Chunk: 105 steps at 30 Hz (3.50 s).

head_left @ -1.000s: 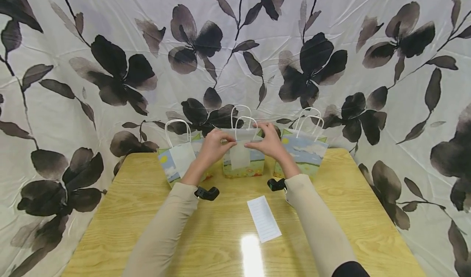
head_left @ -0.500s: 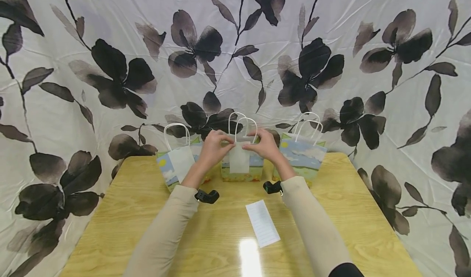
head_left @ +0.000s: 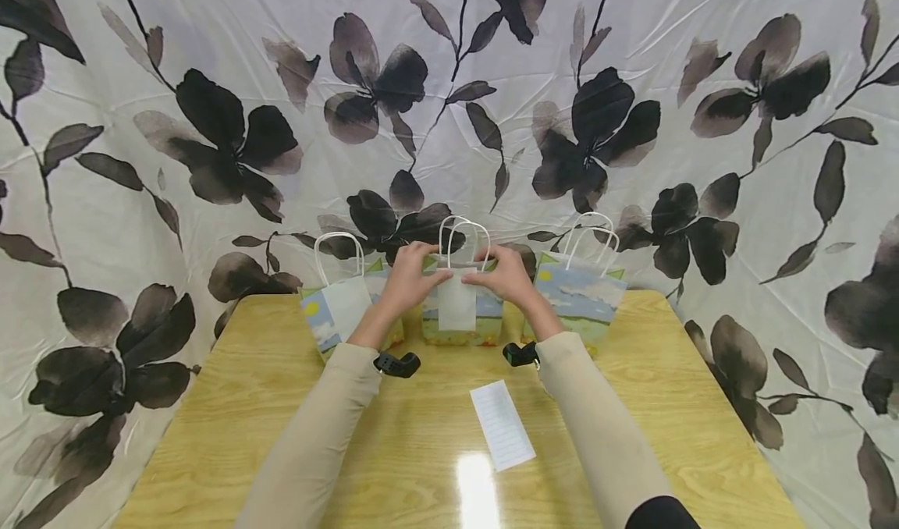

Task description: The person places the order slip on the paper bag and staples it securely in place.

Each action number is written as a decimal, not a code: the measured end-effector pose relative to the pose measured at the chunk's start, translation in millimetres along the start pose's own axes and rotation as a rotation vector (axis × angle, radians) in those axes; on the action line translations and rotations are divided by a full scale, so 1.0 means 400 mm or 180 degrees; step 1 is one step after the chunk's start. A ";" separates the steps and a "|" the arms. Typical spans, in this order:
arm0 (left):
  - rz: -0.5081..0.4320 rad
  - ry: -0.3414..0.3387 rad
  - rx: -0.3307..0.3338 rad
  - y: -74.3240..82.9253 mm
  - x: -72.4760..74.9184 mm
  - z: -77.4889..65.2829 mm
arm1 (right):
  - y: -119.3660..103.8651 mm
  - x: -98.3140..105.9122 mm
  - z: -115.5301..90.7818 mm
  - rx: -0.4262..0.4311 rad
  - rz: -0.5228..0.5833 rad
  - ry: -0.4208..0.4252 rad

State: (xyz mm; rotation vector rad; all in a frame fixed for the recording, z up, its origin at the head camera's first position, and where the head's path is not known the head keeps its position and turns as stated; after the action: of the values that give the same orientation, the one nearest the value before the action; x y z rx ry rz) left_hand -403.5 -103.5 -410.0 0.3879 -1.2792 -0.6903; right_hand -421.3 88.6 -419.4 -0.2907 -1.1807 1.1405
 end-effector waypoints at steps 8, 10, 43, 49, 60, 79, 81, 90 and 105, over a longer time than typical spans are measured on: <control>-0.0209 -0.0196 0.0120 -0.004 -0.005 0.007 | 0.000 0.008 -0.003 0.0011 0.0014 -0.0066; -0.0238 -0.0201 0.0143 -0.005 -0.005 0.007 | 0.000 0.009 -0.008 -0.0021 0.0049 -0.0076; -0.0782 -0.0018 0.0115 -0.024 -0.035 0.002 | 0.025 -0.017 -0.024 -0.0147 0.0517 0.0062; -0.0839 -0.0046 0.0216 -0.027 -0.037 -0.001 | 0.031 -0.018 -0.020 -0.0151 0.0561 -0.0035; -0.0889 0.0039 0.0154 -0.025 -0.038 -0.004 | 0.028 -0.014 -0.021 -0.0119 0.0525 0.0007; -0.0835 0.0149 0.0286 -0.034 -0.045 -0.008 | -0.055 0.110 -0.234 0.0408 -0.0322 0.0139; -0.0826 0.0130 0.0314 -0.037 -0.046 -0.010 | -0.031 0.113 -0.282 0.0241 -0.0302 0.0083; -0.0846 0.0170 0.0299 -0.045 -0.045 -0.010 | 0.075 0.110 -0.457 -0.0448 -0.0317 0.0043; -0.0867 0.0173 0.0265 -0.033 -0.042 0.007 | 0.164 0.083 -0.571 -0.1228 -0.0523 0.0054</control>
State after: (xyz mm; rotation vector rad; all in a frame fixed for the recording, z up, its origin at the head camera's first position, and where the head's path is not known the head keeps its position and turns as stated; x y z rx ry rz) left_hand -411.8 -101.7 -429.8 0.6532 -1.2176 -0.8512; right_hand -268.5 227.3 -541.8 -0.4864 -1.3806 0.7617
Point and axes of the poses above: each hand's wrist, its own z-axis towards the middle knuckle, its own x-axis out of the back of the hand, y = z × x, the point moved 5 cm from there along z, towards the middle knuckle, and after that the axes turned 10 degrees about x, right-handed, at the moved point
